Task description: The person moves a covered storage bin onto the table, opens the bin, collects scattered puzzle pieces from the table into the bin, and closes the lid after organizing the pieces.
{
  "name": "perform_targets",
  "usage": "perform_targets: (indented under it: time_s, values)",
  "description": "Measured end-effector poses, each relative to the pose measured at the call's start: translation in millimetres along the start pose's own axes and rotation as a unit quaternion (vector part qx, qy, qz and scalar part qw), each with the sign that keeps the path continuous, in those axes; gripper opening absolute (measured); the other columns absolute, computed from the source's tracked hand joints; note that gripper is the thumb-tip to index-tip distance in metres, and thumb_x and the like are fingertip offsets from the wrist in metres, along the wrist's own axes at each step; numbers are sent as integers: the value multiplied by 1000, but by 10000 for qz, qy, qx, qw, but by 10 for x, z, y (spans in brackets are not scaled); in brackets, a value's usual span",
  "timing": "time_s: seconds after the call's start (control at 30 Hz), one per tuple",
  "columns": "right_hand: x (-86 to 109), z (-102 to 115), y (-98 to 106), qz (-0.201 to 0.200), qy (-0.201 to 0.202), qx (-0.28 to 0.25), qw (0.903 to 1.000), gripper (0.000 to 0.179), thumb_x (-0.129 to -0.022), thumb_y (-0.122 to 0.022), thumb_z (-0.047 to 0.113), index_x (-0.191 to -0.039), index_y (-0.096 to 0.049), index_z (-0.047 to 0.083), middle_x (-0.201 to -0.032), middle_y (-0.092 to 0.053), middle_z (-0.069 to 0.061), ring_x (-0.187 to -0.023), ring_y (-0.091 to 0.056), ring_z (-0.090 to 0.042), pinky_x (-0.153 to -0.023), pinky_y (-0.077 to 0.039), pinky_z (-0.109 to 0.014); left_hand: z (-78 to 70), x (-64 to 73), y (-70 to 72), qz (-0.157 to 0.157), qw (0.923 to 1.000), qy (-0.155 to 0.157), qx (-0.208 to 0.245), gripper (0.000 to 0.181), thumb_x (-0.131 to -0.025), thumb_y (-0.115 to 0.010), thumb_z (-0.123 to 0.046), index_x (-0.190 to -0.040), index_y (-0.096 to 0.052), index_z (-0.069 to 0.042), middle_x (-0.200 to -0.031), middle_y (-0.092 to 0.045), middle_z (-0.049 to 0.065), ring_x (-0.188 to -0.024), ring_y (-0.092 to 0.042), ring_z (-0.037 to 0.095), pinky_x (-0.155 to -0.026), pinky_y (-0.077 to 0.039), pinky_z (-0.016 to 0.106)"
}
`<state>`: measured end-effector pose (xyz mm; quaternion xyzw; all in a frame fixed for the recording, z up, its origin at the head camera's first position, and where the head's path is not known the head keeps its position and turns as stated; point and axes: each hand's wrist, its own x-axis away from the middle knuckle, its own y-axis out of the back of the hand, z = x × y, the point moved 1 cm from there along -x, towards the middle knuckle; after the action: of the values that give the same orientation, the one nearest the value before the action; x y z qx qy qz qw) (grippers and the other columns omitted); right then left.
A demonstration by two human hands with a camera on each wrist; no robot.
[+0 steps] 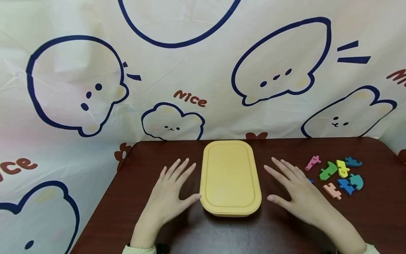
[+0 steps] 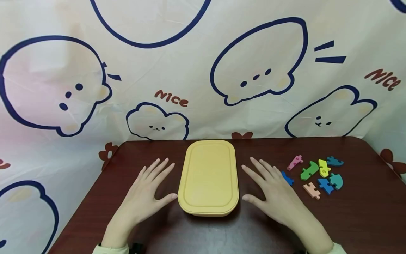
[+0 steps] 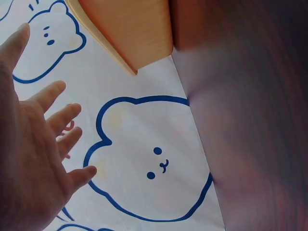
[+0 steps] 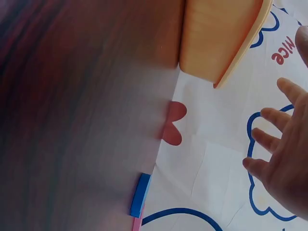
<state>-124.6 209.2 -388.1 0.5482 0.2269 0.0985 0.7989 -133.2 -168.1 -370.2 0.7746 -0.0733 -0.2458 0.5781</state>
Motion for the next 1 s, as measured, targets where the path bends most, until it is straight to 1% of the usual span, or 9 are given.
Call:
perform_targets:
  time_s: [0.07,0.17,0.4,0.53,0.6,0.7,0.8,0.93,1.0]
  values:
    - [-8,23,-11,71,-6,-67,10000,77,-90,-69,51,-155,-31,34,-163,-18,1,-146,-20,-35,-105,-29,-67,-10,0,2,-16,10000,-74,30,79,-87,-66,-61,-154,-35,-33,-160,-27,-8,-149,-17,18,-116,-16,56]
    - [-17,53,-35,204,-3,-197,9996,76,-90,-67,54,-155,-32,35,-163,-20,4,-146,-21,-33,-102,-32,-68,-21,5,2,-1,9999,-135,81,78,-87,-66,-61,-154,-36,-34,-160,-29,-9,-149,-18,16,-117,-17,54]
    - [-17,127,-90,356,75,-469,9982,75,-88,-62,64,-153,-37,35,-161,-25,8,-147,-21,-27,-106,-31,-64,-50,11,-11,111,9994,-229,249,76,-85,-69,-60,-151,-43,-32,-159,-30,-11,-149,-16,12,-117,-18,53]
    - [-11,184,-103,373,160,-541,9977,74,-88,-62,63,-152,-39,35,-159,-30,9,-147,-23,-25,-112,-26,-58,-74,0,-28,115,9987,-393,288,75,-83,-71,-59,-149,-47,-31,-158,-31,-12,-148,-18,12,-116,-20,53]
    - [-3,206,-111,345,236,-537,9977,73,-88,-62,63,-152,-40,34,-158,-32,8,-146,-23,-24,-115,-23,-53,-87,-6,-34,75,9985,-477,273,74,-83,-71,-58,-148,-49,-30,-157,-33,-11,-148,-19,13,-116,-21,53]
    - [3,236,-120,296,345,-518,9976,72,-89,-61,61,-151,-40,33,-158,-33,8,-146,-25,-24,-115,-24,-49,-102,-11,-37,23,9983,-516,262,72,-83,-72,-57,-146,-51,-30,-155,-37,-10,-147,-21,13,-116,-22,52]
    - [6,256,-123,285,389,-528,9974,71,-89,-61,61,-151,-41,34,-157,-34,8,-146,-26,-25,-113,-27,-53,-120,-15,-45,-14,9981,-549,286,70,-82,-73,-57,-144,-54,-30,-154,-40,-9,-147,-24,14,-116,-23,51]
    - [8,280,-117,337,405,-610,9967,69,-89,-61,62,-150,-43,34,-156,-36,8,-145,-27,-25,-107,-32,-60,-159,-11,-67,25,9973,-627,373,68,-81,-74,-58,-141,-57,-29,-152,-44,-8,-146,-25,14,-116,-22,49]
    - [13,289,-116,347,414,-630,9966,69,-88,-61,62,-149,-45,34,-155,-37,8,-145,-28,-24,-107,-32,-60,-179,-6,-79,59,9969,-661,416,68,-81,-74,-58,-140,-58,-29,-150,-47,-7,-146,-25,14,-117,-21,47]
